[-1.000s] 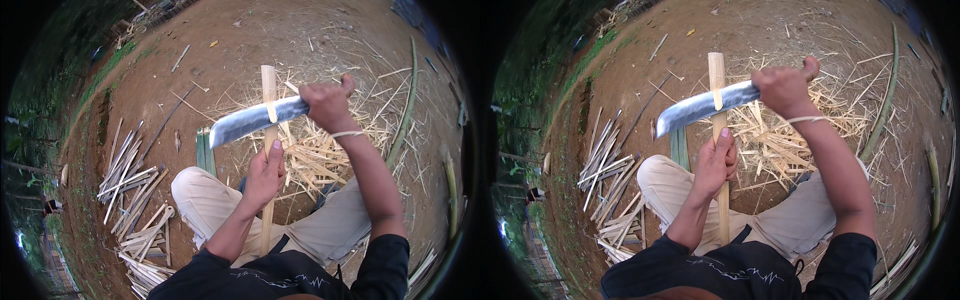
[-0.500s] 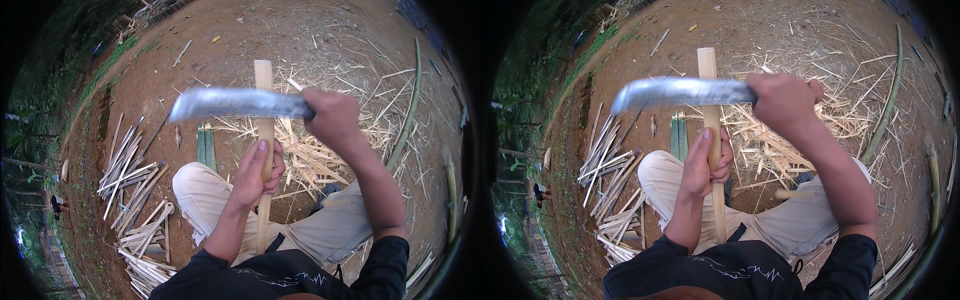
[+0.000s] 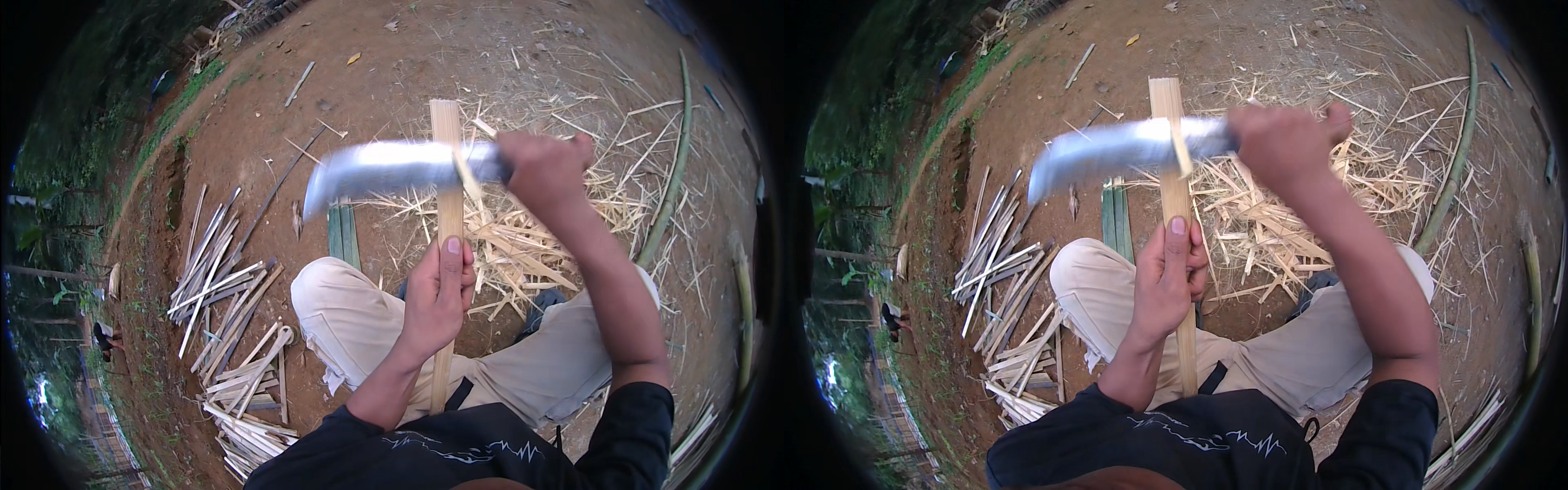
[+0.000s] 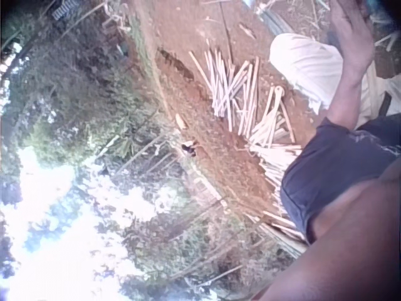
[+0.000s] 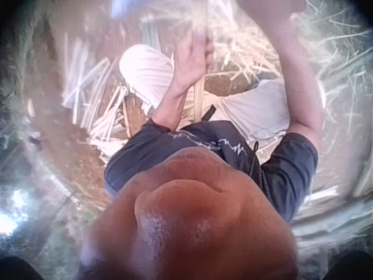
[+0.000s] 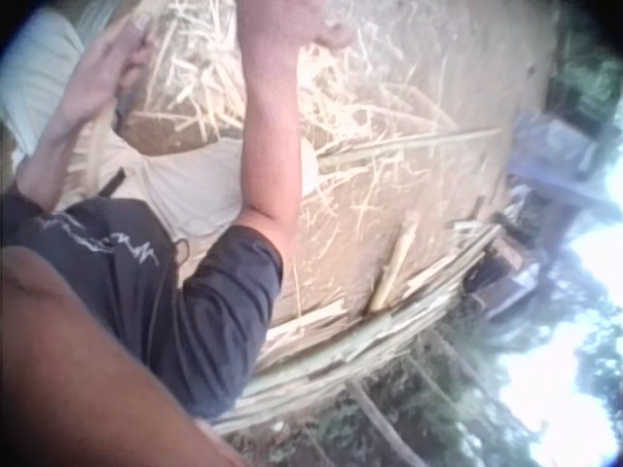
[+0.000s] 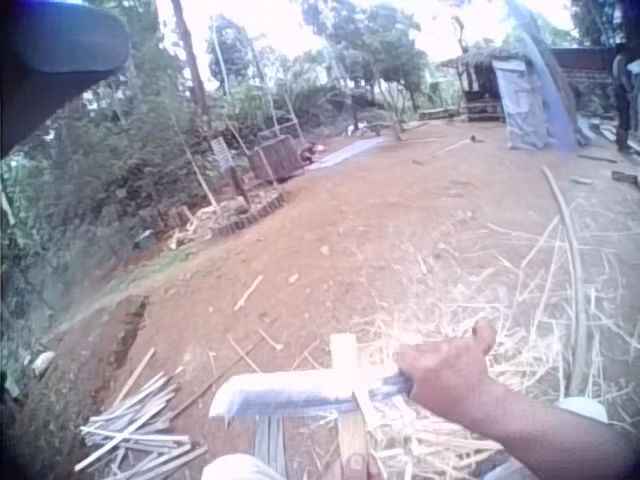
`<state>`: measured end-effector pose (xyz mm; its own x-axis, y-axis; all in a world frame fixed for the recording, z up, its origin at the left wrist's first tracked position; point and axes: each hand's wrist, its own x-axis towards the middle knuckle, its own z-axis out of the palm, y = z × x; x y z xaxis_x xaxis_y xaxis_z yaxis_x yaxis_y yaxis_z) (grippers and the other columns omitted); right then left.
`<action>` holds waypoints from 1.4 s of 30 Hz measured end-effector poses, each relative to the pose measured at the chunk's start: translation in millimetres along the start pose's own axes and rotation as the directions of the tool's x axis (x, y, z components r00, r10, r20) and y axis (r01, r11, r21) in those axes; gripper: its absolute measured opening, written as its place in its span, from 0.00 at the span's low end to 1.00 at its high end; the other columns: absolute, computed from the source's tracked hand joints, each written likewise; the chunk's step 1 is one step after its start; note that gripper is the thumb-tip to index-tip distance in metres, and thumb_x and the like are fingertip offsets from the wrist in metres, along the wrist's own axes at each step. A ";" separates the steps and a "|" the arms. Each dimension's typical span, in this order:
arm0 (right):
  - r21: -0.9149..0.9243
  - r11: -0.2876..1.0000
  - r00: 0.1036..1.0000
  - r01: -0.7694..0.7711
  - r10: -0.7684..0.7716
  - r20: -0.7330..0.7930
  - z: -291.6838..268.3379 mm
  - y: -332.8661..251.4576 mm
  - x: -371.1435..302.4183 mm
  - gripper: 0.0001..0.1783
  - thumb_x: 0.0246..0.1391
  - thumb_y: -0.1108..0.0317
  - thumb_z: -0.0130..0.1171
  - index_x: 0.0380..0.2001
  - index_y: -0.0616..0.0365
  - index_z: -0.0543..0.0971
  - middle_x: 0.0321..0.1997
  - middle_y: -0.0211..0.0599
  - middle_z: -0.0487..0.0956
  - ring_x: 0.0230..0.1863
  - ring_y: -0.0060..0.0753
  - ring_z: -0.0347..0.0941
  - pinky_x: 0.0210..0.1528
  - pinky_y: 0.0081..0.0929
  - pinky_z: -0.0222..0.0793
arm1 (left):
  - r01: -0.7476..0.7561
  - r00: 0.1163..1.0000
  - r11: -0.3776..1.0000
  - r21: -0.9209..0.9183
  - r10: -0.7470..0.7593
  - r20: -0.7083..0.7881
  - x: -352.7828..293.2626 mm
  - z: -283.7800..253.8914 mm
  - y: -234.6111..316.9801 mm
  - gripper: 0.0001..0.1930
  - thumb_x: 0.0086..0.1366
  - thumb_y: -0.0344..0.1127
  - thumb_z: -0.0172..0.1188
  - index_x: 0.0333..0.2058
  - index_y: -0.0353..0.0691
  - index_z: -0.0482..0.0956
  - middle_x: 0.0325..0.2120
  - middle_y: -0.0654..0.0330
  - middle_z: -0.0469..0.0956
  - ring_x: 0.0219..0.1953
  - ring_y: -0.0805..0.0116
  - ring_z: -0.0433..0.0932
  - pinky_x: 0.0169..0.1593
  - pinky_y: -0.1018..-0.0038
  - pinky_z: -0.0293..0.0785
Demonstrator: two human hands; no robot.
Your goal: The person sits on the ground and uses a large curved blade to shave the outer green layer off long bamboo strips. They hold the bamboo with one hand and repeatedly draw the blade along its length to remove the skin, creating thin shavings that accumulate on the ground.
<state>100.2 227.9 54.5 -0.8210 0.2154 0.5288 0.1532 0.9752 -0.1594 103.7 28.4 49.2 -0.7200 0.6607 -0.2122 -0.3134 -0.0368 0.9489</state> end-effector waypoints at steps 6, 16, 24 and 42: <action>-0.155 0.987 0.990 -0.045 0.065 0.126 8.5 25.0 23.6 0.07 0.51 0.68 0.50 0.25 0.56 0.77 0.23 0.40 0.80 0.26 0.42 0.79 0.30 0.41 0.74 | 0.083 0.996 0.996 -0.030 -0.083 -0.016 12.9 -7.0 -7.7 0.17 0.75 0.49 0.38 0.34 0.42 0.65 0.17 0.71 0.58 0.12 0.84 0.52 0.14 0.83 0.46; 0.092 0.826 0.821 -0.556 0.529 0.216 -7.7 78.0 52.7 0.07 0.52 0.71 0.55 0.24 0.63 0.75 0.21 0.42 0.77 0.24 0.32 0.75 0.26 0.30 0.71 | 0.024 0.999 1.000 -0.018 -0.024 -0.037 8.1 -20.6 -2.4 0.18 0.74 0.50 0.38 0.35 0.41 0.66 0.17 0.69 0.57 0.11 0.83 0.53 0.14 0.83 0.46; 0.192 0.972 0.934 0.135 -0.190 0.304 -13.4 -41.6 -18.8 0.04 0.46 0.69 0.54 0.25 0.56 0.77 0.21 0.39 0.79 0.22 0.42 0.79 0.25 0.38 0.74 | 0.104 0.995 0.979 -0.176 -0.101 0.028 11.8 -29.6 -4.2 0.20 0.75 0.50 0.37 0.35 0.38 0.66 0.19 0.67 0.58 0.12 0.82 0.51 0.15 0.82 0.46; -0.094 0.771 0.754 -0.630 0.636 0.164 -5.7 146.4 52.1 0.05 0.52 0.71 0.55 0.24 0.56 0.77 0.21 0.36 0.77 0.21 0.27 0.73 0.26 0.31 0.69 | -0.016 0.998 0.999 0.034 0.018 -0.065 -30.1 -12.0 6.8 0.20 0.75 0.50 0.36 0.37 0.39 0.67 0.17 0.69 0.61 0.12 0.84 0.57 0.15 0.84 0.54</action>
<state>82.9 382.2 63.5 -0.6121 0.7743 0.1607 0.6868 0.6212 -0.3774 115.7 -0.7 59.2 -0.7641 0.6101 -0.2096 -0.2806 -0.0219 0.9596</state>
